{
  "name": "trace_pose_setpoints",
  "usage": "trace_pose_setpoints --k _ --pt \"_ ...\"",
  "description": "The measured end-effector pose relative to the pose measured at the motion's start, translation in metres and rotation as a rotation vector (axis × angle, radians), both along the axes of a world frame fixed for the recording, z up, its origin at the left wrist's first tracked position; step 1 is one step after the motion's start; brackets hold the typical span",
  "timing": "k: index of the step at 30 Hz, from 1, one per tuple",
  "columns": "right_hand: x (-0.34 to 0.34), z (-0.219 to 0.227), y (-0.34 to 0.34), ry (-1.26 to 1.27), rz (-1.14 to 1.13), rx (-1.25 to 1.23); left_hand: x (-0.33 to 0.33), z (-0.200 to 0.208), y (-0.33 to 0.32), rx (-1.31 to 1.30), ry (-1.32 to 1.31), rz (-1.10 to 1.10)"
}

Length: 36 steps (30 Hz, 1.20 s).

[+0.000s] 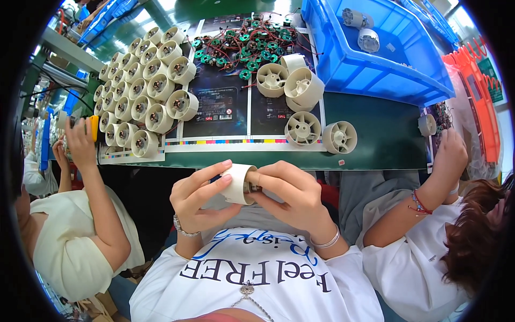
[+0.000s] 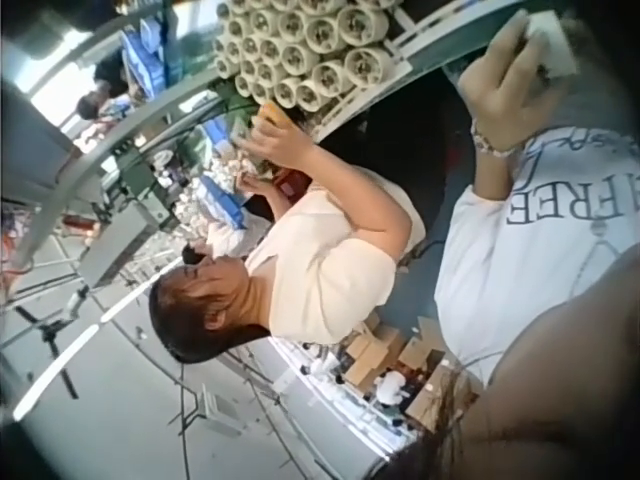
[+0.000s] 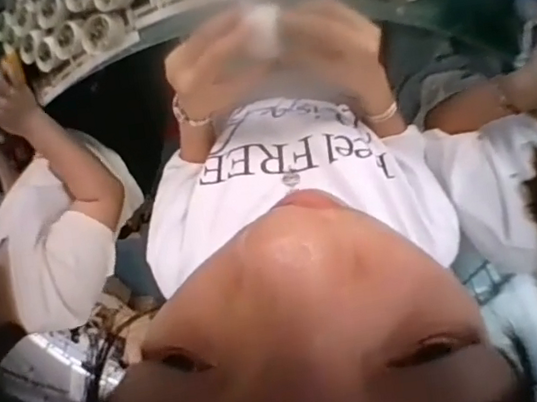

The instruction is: Assemble small plastic components by inserting wires and securing parts together on a production line.

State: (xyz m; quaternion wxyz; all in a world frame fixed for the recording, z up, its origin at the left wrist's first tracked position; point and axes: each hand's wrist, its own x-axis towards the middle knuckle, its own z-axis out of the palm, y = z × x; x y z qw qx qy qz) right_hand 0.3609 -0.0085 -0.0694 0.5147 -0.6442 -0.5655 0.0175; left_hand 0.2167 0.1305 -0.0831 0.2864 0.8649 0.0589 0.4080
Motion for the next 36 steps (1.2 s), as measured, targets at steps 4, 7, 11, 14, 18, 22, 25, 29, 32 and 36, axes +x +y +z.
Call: trace_pose_setpoints --k 4,7,11,14,18,22,25,29,32,36 --pt "0.011 -0.01 -0.003 0.534 0.345 -0.016 0.007 0.001 -0.005 -0.202 -0.112 -0.182" --pt "-0.012 -0.016 0.007 1.002 0.324 0.113 0.02 0.008 -0.017 -0.258 -0.185 -0.159" --pt "-0.031 -0.029 0.011 1.531 0.284 0.257 0.039 0.018 -0.028 -0.27 -0.247 -0.072" --pt "-0.032 -0.039 0.011 1.725 0.325 0.291 0.045 0.016 -0.025 -0.324 -0.214 -0.088" --pt "-0.028 -0.04 0.008 1.587 0.276 0.236 0.043 0.014 -0.023 -0.239 -0.156 -0.093" --pt "-0.03 -0.033 0.008 1.482 0.239 0.21 0.039 0.014 -0.024 -0.222 -0.094 -0.094" --pt "-0.028 -0.032 0.008 1.335 0.238 0.262 0.037 0.013 -0.025 -0.175 -0.077 -0.097" --pt "0.016 -0.025 -0.009 0.551 0.105 0.121 0.034 0.019 -0.02 -0.275 -0.086 -0.043" --pt "0.019 -0.009 -0.011 0.136 -0.081 0.067 0.034 0.021 -0.027 -0.361 -0.092 -0.059" --pt "0.014 -0.002 -0.012 -0.275 -0.258 -0.006 0.035 0.016 -0.03 -0.315 -0.069 -0.042"
